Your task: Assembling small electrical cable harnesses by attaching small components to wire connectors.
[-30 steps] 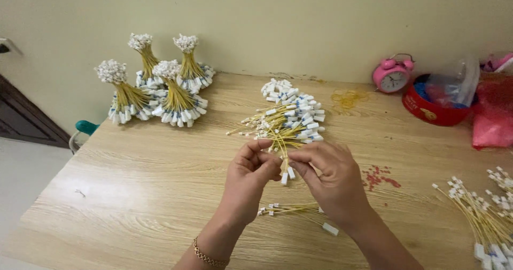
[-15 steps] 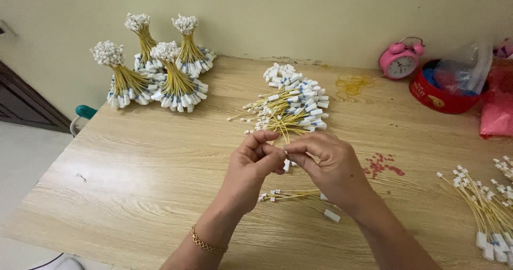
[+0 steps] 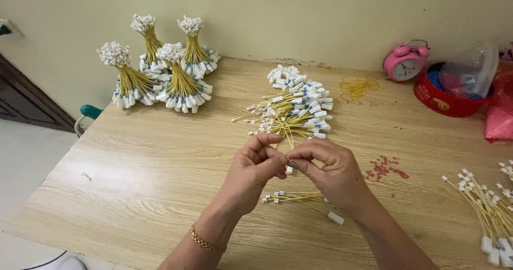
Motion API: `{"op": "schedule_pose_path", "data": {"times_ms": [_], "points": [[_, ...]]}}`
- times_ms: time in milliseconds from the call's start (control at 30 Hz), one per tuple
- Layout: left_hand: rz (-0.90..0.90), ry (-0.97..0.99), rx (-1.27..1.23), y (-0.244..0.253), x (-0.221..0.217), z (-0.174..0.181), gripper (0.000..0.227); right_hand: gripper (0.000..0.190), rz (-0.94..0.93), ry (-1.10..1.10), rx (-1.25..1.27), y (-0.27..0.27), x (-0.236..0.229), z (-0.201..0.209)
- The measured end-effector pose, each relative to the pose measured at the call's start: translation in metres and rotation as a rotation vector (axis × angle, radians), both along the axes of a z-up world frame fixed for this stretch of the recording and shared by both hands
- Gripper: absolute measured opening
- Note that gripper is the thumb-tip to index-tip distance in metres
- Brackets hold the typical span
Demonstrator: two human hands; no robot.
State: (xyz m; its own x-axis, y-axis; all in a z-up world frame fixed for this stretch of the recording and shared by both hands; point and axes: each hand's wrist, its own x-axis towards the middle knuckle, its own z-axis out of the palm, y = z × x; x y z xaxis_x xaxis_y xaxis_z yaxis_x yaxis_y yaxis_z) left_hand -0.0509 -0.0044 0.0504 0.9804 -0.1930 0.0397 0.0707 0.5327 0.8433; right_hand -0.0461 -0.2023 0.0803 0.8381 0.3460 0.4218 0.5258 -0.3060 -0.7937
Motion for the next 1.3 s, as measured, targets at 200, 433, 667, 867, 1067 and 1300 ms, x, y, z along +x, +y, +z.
{"op": "schedule_pose_path", "data": {"times_ms": [200, 433, 667, 867, 1067, 1300], "points": [[-0.037, -0.037, 0.060, 0.005, -0.007, 0.002, 0.043, 0.012, 0.109, 0.224, 0.149, -0.010, -0.003, -0.015], [-0.065, 0.004, 0.170, 0.005, -0.035, -0.003, 0.039, 0.011, 0.081, 0.353, 0.163, -0.004, -0.022, -0.031], [-0.047, -0.047, 0.452, 0.027, -0.013, 0.002, 0.041, 0.012, -0.011, 0.204, -0.154, 0.019, -0.019, -0.039], [0.142, -0.471, 1.294, 0.026, 0.070, 0.004, 0.026, 0.018, 0.049, -0.103, -0.240, 0.020, -0.020, -0.059], [0.200, -0.911, 1.989, -0.023, 0.144, -0.019, 0.013, 0.022, -0.118, 0.083, -0.249, -0.049, -0.017, -0.033], [-0.052, -0.799, 2.234, -0.034, 0.150, -0.010, 0.012, 0.021, -0.563, 0.229, -0.477, -0.135, -0.016, -0.036]]}}
